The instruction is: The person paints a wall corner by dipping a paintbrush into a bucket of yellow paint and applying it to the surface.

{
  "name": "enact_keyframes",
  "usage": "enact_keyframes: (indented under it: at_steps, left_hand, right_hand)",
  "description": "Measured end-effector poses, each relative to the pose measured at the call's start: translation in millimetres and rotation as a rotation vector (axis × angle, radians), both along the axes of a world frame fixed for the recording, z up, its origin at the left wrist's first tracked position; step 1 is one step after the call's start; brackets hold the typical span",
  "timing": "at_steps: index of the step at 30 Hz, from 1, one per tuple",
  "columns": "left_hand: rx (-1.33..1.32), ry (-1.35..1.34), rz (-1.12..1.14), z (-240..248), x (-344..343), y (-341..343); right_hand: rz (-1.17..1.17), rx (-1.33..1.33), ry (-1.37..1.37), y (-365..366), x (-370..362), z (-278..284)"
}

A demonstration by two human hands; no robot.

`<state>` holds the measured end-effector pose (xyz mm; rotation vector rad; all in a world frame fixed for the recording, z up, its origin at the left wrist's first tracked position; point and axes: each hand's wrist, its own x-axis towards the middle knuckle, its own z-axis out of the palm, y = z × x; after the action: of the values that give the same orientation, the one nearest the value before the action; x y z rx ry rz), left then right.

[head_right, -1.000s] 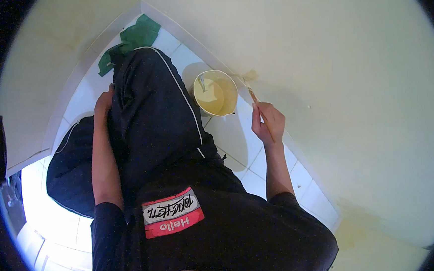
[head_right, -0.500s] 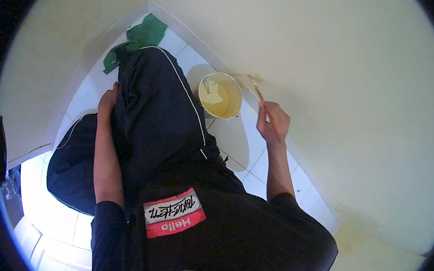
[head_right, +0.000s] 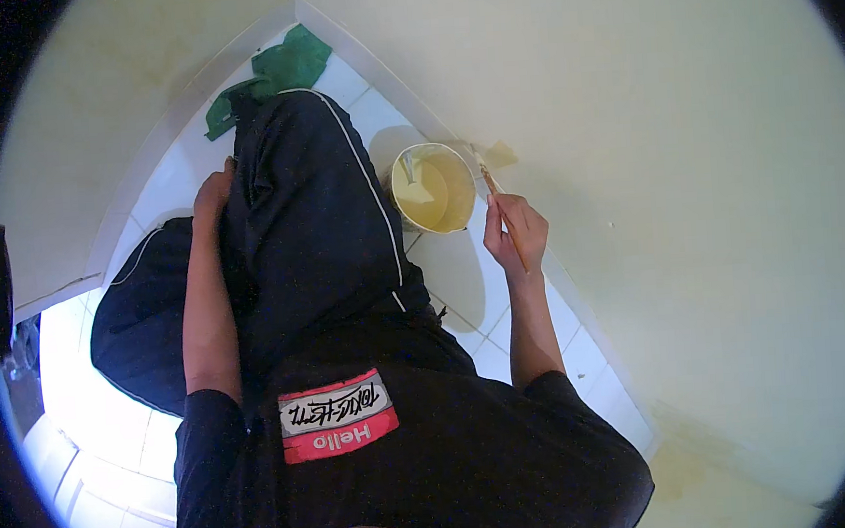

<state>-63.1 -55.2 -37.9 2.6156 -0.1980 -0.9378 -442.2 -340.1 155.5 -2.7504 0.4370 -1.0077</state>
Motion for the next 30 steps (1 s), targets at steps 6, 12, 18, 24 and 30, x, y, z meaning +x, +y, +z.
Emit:
enact_keyframes:
  at_steps: [6,12,18,24,30]
  left_hand:
    - [-0.010,-0.013,-0.014,-7.3,2.2,4.3]
    - [0.000,0.003,-0.026,-9.0,5.3,-0.8]
    - [0.021,0.002,-0.014,9.1,-2.2,1.2]
    - [0.020,-0.015,-0.017,12.9,-2.7,-4.6]
    - [0.033,-0.002,-0.012,-10.3,5.2,5.3]
  right_hand:
    - [-0.017,-0.135,-0.003,-0.1,-3.9,25.9]
    - [0.043,-0.104,0.051,-3.8,-3.2,13.5]
    - [-0.002,-0.164,0.016,-0.1,-4.5,36.3]
    - [0.056,-0.069,0.042,-0.9,7.4,14.0]
    - [0.049,-0.168,0.008,0.9,7.3,38.3]
